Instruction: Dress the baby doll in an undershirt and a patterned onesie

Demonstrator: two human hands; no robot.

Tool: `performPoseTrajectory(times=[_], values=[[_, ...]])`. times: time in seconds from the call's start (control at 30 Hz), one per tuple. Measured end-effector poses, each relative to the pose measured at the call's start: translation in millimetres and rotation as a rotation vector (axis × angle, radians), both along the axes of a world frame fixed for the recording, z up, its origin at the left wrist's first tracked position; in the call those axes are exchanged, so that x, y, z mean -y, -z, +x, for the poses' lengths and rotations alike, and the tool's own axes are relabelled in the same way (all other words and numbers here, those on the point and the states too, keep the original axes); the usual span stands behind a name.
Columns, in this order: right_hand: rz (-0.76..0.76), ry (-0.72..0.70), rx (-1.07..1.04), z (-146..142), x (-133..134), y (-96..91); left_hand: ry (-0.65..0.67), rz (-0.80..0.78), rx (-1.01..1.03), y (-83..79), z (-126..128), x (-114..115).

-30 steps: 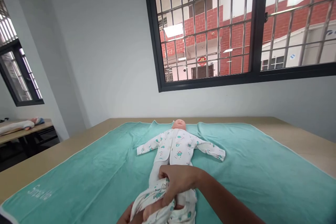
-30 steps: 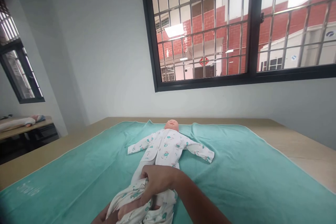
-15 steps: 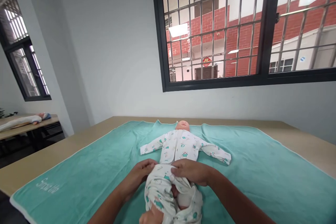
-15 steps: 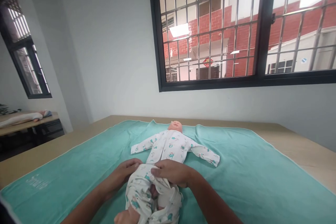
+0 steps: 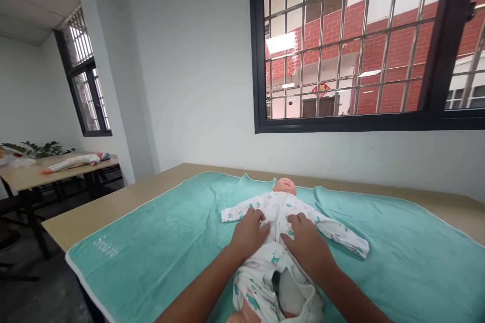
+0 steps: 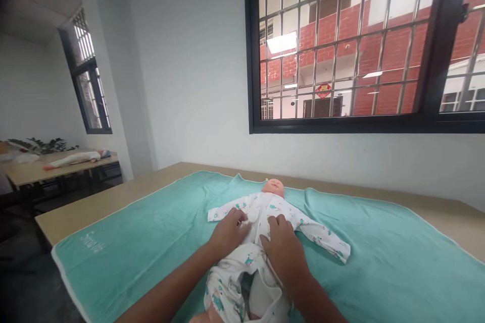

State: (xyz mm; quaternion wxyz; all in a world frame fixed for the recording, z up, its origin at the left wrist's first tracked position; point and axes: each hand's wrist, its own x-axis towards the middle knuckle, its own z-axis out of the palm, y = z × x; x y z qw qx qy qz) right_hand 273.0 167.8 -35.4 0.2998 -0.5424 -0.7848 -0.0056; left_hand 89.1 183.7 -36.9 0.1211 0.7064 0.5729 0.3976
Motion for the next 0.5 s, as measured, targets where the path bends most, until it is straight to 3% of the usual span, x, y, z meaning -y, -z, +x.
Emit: performPoseTrajectory(times=[0.13, 0.27, 0.4, 0.5], values=[[0.006, -0.057, 0.053, 3, -6, 6.9, -0.223, -0.014, 0.199, 8.0, -21, -19], [0.018, -0.081, -0.137, 15, -12, 0.1, -0.388, -0.051, 0.291, 22.2, -64, -29], [0.021, 0.071, -0.372, 66, -16, 1.4, -0.452, -0.023, 0.323, 32.1, -90, -29], [-0.112, 0.294, -0.395, 124, -6, 20.4, -0.366, 0.013, 0.345, 30.7, -83, -29]])
